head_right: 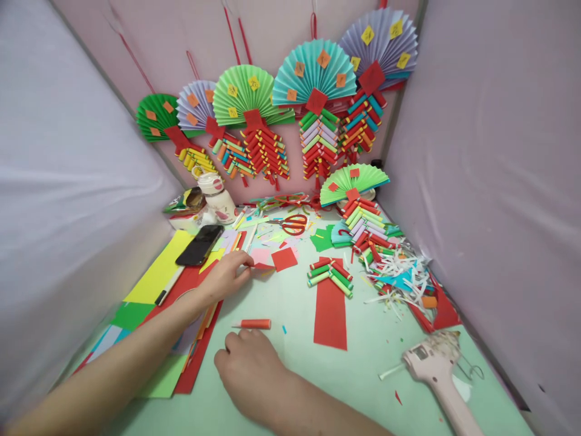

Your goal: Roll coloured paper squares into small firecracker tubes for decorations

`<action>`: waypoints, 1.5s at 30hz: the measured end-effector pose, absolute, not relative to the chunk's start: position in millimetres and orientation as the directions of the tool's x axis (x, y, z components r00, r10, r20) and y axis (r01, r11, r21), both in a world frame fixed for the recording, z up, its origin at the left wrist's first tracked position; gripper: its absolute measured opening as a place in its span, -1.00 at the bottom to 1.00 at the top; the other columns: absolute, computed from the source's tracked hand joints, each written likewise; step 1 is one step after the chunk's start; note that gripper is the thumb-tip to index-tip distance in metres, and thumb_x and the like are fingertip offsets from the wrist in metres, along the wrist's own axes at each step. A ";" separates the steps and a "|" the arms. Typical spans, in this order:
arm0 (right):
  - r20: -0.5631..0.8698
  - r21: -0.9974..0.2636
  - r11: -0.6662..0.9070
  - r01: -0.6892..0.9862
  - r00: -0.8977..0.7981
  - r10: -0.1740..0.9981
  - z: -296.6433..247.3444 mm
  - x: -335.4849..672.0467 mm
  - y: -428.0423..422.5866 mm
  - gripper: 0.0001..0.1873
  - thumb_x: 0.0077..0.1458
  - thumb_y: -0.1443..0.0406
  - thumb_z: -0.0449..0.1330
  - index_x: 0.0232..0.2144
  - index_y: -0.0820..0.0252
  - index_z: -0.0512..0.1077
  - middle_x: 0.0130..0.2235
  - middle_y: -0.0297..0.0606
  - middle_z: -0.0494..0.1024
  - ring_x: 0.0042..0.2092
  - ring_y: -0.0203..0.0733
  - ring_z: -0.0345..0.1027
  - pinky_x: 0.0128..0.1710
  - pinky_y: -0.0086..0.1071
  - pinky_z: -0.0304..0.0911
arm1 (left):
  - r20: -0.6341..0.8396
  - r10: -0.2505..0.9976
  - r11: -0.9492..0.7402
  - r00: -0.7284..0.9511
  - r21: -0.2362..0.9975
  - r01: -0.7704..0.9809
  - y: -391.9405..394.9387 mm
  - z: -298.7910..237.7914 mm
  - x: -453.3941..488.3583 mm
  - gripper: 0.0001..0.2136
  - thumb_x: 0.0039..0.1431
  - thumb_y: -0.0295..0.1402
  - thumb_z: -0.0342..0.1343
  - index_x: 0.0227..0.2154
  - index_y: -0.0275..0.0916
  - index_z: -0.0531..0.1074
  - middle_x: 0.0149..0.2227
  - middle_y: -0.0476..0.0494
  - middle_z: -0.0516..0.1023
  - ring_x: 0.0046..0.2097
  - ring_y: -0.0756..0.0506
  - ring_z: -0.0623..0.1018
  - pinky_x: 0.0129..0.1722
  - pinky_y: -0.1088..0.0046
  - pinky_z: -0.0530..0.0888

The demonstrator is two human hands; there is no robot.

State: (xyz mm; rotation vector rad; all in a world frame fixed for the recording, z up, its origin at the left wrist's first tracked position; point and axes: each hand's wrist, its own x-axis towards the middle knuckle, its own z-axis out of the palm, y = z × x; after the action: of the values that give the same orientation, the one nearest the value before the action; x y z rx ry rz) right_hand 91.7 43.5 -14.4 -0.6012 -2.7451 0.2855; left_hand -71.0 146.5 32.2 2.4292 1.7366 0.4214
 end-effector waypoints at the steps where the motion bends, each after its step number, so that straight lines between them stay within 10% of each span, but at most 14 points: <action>1: 0.262 -0.260 0.892 0.370 -0.862 0.434 -14.7 91.7 43.6 -0.96 0.06 0.34 0.13 -0.40 0.18 0.30 -0.38 -0.29 0.34 -0.34 -0.19 0.20 -0.38 -0.32 0.07 | 0.194 0.942 -0.322 0.274 0.291 0.901 143.4 33.2 -71.8 -0.85 0.08 -0.45 -0.09 -0.35 -0.21 0.37 -0.29 -0.15 0.47 -0.19 -0.13 0.45 -0.14 0.34 0.37; 7: 0.303 -0.261 0.896 0.358 -0.851 0.429 -13.6 90.0 44.3 -0.93 0.10 0.37 0.11 -0.43 0.18 0.30 -0.41 -0.31 0.33 -0.36 -0.21 0.17 -0.38 -0.33 0.04 | 0.260 0.966 -0.139 0.005 0.500 0.855 117.0 45.8 -77.3 -0.86 0.10 -0.39 -0.09 -0.30 -0.18 0.34 -0.27 -0.08 0.49 -0.18 -0.10 0.47 -0.13 0.36 0.38; 17: 0.180 -0.336 0.599 0.727 -0.575 0.798 1.7 102.0 68.2 -0.92 0.06 0.39 0.15 -0.33 0.18 0.35 -0.28 -0.22 0.36 -0.21 -0.12 0.18 -0.27 -0.29 0.04 | 0.131 0.891 -0.002 -0.435 0.958 0.285 79.4 36.6 -87.6 -0.72 0.12 -0.18 0.01 -0.14 -0.15 0.32 -0.26 -0.03 0.43 -0.30 -0.03 0.46 -0.34 0.41 0.51; 36: 0.150 -0.226 0.567 0.792 -0.546 0.824 8.0 75.3 134.4 -0.83 0.22 0.37 0.02 -0.27 0.19 0.42 -0.22 -0.21 0.41 -0.17 -0.19 0.23 -0.23 -0.38 0.08 | 0.333 0.940 -0.235 -0.067 0.780 0.580 54.4 26.8 -63.7 -0.80 0.16 -0.41 -0.12 -0.23 -0.11 0.36 -0.21 -0.07 0.48 -0.18 -0.10 0.47 -0.22 0.40 0.41; 45: 0.221 -0.161 0.516 0.841 -0.479 0.850 8.9 101.4 128.1 -0.72 0.20 0.43 0.00 -0.08 0.18 0.38 -0.07 -0.17 0.38 -0.04 -0.13 0.16 -0.08 -0.31 0.07 | 0.158 0.981 -0.192 0.113 0.708 0.680 56.9 16.6 -62.0 -0.79 0.12 -0.43 -0.14 -0.24 -0.12 0.34 -0.21 -0.09 0.49 -0.17 -0.13 0.48 -0.20 0.36 0.40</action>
State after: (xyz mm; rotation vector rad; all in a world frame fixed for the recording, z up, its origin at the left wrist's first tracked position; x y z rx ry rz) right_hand 101.4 128.1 8.9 -1.4226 -2.4875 0.0443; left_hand -62.0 56.9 16.6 1.9316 1.6086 0.8542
